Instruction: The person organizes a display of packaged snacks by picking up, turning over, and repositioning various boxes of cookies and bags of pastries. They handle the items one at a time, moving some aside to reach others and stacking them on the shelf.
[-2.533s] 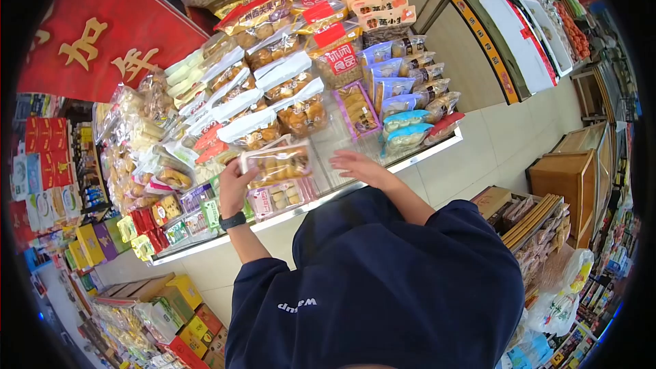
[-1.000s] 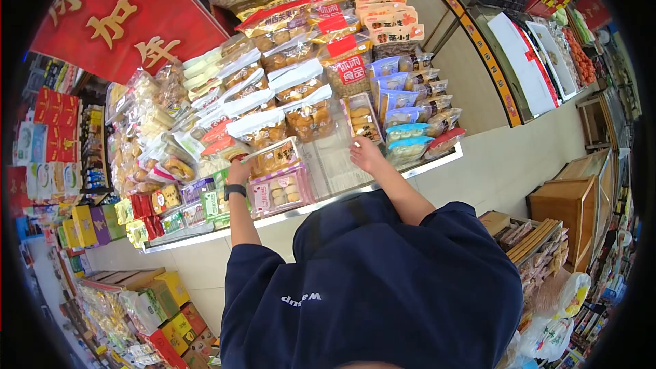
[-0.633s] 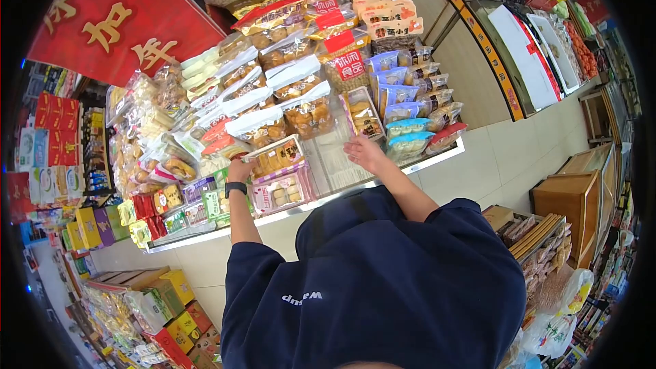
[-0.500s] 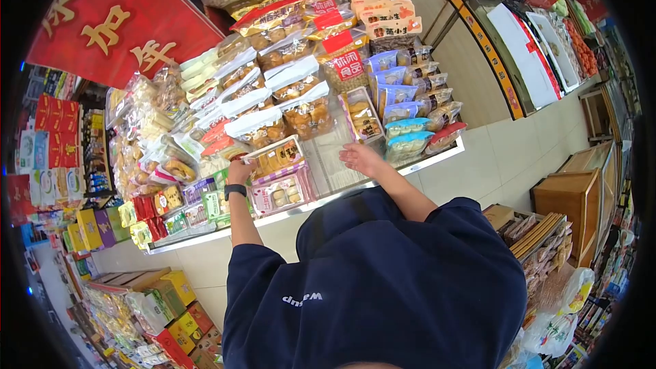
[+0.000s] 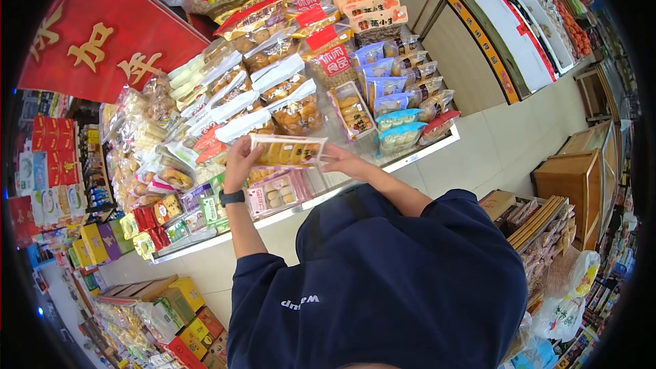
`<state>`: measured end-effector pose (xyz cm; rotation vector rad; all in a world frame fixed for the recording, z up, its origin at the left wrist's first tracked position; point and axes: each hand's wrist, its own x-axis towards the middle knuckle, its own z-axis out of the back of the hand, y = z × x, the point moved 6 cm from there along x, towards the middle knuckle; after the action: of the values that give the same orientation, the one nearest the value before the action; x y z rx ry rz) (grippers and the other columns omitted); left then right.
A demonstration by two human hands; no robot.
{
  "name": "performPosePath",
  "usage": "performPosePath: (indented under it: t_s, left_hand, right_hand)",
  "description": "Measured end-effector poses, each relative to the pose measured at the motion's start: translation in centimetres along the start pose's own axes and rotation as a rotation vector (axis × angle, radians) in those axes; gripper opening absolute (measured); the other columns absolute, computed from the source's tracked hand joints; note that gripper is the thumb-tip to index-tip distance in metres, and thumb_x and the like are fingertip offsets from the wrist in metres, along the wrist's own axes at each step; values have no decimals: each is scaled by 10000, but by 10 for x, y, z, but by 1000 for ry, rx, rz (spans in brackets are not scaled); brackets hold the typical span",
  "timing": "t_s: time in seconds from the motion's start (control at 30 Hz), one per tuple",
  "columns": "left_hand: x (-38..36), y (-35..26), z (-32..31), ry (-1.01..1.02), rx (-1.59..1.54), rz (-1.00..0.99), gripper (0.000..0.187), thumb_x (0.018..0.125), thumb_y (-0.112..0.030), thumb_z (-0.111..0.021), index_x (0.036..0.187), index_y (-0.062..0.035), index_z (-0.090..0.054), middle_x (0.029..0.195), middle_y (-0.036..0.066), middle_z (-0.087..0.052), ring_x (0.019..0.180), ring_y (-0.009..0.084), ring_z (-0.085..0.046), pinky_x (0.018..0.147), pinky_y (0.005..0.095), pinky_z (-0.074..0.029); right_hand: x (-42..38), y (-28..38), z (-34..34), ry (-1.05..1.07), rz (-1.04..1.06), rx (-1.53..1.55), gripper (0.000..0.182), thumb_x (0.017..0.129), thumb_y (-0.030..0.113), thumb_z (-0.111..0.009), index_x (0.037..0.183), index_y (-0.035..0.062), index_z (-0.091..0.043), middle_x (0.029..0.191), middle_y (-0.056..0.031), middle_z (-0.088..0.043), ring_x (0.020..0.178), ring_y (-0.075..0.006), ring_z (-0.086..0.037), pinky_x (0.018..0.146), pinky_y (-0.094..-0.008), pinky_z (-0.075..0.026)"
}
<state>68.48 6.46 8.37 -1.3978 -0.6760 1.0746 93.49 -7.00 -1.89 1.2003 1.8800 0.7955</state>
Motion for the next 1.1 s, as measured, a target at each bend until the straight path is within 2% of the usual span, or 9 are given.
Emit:
performPosePath:
  t_s: [0.03, 0.2, 0.43, 0.57, 0.67, 0.77, 0.9, 0.93, 1.1]
  left_hand:
    - [5, -7, -13, 31, -6, 19, 249, 965, -49, -664, 1186, 21, -576, 1086, 42, -688, 987, 90, -632, 877, 244, -498]
    - [30, 2, -69, 199, -27, 114, 268, 1010, -137, -626, 1233, 9, -594, 1109, 51, -704, 977, 73, -636, 837, 218, -504]
    - [17, 64, -17, -63, -75, 219, 321, 1008, -256, -626, 1244, -38, -629, 1105, 40, -699, 956, 116, -650, 812, 259, -520]
    - [3, 122, 47, -240, 296, 326, 392, 932, -331, -684, 1055, 42, -696, 950, 69, -709, 896, 154, -651, 776, 304, -505]
    - [4, 176, 83, -251, 571, 367, 390, 888, -392, -691, 928, -4, -710, 815, 62, -676, 753, 136, -596, 663, 318, -451]
    - [3, 175, 82, -325, 723, 357, 387, 868, -367, -686, 856, 20, -696, 740, 105, -650, 709, 178, -591, 666, 341, -450]
    - [9, 166, 78, -423, 797, 259, 548, 835, -402, -708, 1125, 61, -655, 1034, 227, -715, 949, 356, -693, 850, 407, -517]
    - [8, 158, 74, -390, 785, 390, 702, 808, -439, -730, 1249, 87, -582, 1173, 291, -675, 1117, 408, -655, 946, 423, -500]
    - [6, 136, 65, -274, 753, 532, 787, 777, -493, -752, 1234, 121, -571, 1130, 311, -679, 1038, 403, -681, 879, 424, -524]
  right_hand:
    - [-2, 9, -6, 51, 79, 39, 590, 917, 42, -688, 1456, 42, -449, 1338, -80, -620, 1206, -198, -603, 1032, -379, -483]
    - [-21, 1, 20, -127, -110, 307, 495, 956, 45, -650, 1418, 60, -472, 1328, -85, -611, 1184, -221, -619, 988, -383, -529]
    - [-45, -8, 54, -339, 14, 823, 286, 977, 112, -645, 1248, 80, -559, 1193, -70, -649, 1065, -203, -638, 917, -381, -549]
    - [-7, -17, 78, -482, 93, 830, 230, 979, 117, -644, 1192, 83, -567, 1131, -50, -650, 1026, -209, -630, 930, -379, -532]
    - [20, -31, 94, -551, 108, 903, 201, 993, 141, -628, 1176, 75, -576, 1100, -64, -649, 1018, -220, -630, 939, -384, -528]
    - [36, -50, 119, -588, 77, 955, 245, 1012, 168, -605, 1230, 76, -544, 1128, -85, -635, 991, -229, -637, 865, -397, -542]
    - [36, -48, 126, -782, 43, 804, 251, 1031, 266, -567, 1208, 89, -555, 1117, -92, -631, 1005, -278, -619, 832, -406, -520]
    - [28, -36, 121, -821, 2, 718, 257, 1023, 267, -576, 1215, 97, -552, 1121, -91, -626, 1004, -276, -615, 841, -421, -522]
    - [7, -1, 95, -882, -198, 487, 302, 974, 233, -633, 1240, 131, -533, 1126, -66, -602, 952, -239, -594, 840, -440, -531]
